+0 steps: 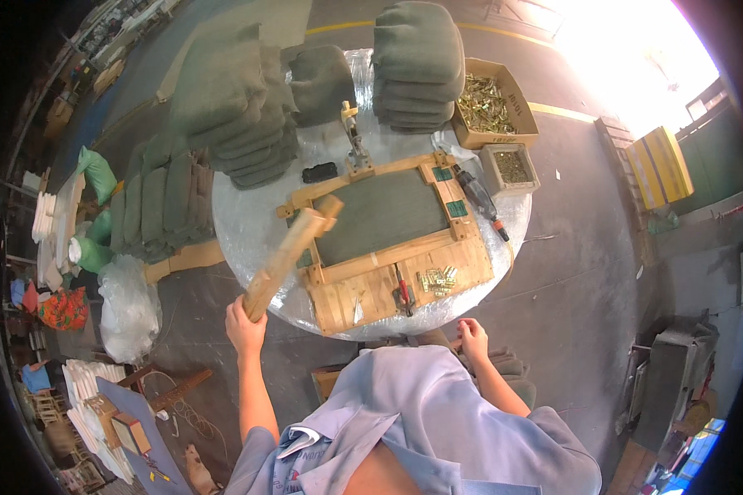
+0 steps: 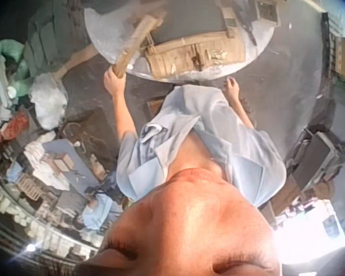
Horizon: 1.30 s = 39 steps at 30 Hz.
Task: The person places a green cushion into a wooden frame, secures it with a clamp, and uses a pneumatic drill to fasten staples around the edges. They repeat this process for multiple cushions, removing and replacing them as needed.
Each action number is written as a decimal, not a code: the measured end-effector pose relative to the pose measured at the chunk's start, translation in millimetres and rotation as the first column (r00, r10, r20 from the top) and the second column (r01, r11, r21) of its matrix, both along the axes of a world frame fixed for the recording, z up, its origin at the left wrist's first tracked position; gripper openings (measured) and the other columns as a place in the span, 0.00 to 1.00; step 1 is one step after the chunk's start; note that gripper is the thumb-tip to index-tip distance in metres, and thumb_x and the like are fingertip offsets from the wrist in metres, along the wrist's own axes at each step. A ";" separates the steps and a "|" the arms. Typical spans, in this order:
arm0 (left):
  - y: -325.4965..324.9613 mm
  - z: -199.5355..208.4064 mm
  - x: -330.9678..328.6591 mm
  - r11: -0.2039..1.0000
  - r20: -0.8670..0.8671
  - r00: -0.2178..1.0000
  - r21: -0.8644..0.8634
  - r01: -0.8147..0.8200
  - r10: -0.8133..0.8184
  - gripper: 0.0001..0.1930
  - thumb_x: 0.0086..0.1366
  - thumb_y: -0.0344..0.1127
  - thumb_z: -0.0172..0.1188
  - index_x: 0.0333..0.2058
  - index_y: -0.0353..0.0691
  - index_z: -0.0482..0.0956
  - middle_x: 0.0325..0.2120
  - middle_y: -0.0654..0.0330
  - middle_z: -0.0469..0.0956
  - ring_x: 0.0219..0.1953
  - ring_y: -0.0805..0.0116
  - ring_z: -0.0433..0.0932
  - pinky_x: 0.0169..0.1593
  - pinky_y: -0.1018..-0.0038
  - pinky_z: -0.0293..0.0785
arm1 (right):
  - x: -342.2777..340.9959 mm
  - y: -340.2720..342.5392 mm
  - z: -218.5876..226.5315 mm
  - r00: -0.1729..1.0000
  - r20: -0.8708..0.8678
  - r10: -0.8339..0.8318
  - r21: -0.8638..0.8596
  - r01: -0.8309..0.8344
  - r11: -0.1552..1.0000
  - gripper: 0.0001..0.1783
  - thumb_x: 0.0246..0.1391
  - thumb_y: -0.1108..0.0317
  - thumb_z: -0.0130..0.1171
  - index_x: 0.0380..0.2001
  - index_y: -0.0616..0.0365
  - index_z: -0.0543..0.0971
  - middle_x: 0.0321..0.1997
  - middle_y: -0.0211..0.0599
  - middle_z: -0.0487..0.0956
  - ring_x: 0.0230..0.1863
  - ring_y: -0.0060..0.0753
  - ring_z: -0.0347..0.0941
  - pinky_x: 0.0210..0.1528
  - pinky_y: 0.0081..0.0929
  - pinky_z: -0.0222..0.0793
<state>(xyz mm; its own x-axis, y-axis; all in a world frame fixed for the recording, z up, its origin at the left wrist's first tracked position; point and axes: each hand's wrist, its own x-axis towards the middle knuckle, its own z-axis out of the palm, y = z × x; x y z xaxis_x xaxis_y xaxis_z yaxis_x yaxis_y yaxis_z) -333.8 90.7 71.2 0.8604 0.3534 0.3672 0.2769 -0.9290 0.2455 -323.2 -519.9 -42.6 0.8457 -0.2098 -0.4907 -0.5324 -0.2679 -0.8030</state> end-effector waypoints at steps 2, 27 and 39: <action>-10.8 11.3 33.2 0.992 -0.007 0.994 0.052 0.113 -0.113 0.36 0.50 0.38 0.82 0.58 0.47 0.75 0.49 0.56 0.79 0.50 0.47 0.82 0.51 0.51 0.79 | -1.0 2.5 -9.9 0.994 -0.072 0.081 -0.056 -0.086 0.995 0.15 0.75 0.61 0.60 0.52 0.60 0.86 0.44 0.38 0.89 0.43 0.29 0.86 0.46 0.30 0.84; -137.3 16.0 336.4 0.867 -0.472 0.777 0.049 0.496 -0.417 0.32 0.64 0.49 0.77 0.62 0.47 0.72 0.51 0.53 0.81 0.56 0.45 0.80 0.56 0.48 0.77 | -159.8 -102.4 -111.6 0.878 -0.455 -0.152 -0.246 0.040 0.969 0.18 0.69 0.57 0.65 0.52 0.59 0.86 0.33 0.35 0.87 0.29 0.30 0.81 0.33 0.33 0.76; -158.7 26.9 355.5 0.905 -0.532 0.766 -0.003 0.426 -0.362 0.34 0.62 0.61 0.75 0.56 0.45 0.76 0.51 0.52 0.85 0.54 0.43 0.83 0.53 0.50 0.80 | 69.0 -94.0 -56.8 0.984 -0.138 -0.109 -0.074 0.099 0.992 0.22 0.68 0.51 0.64 0.51 0.58 0.87 0.47 0.47 0.90 0.49 0.45 0.87 0.53 0.40 0.79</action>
<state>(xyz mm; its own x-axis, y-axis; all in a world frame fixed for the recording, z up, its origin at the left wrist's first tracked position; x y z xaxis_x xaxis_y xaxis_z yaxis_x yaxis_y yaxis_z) 21.8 -68.0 98.1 0.9863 -0.0738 -0.1475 -0.0650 -0.9958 0.0639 -254.2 -613.9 -99.5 0.7407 -0.3291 -0.5857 -0.6669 -0.2551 -0.7001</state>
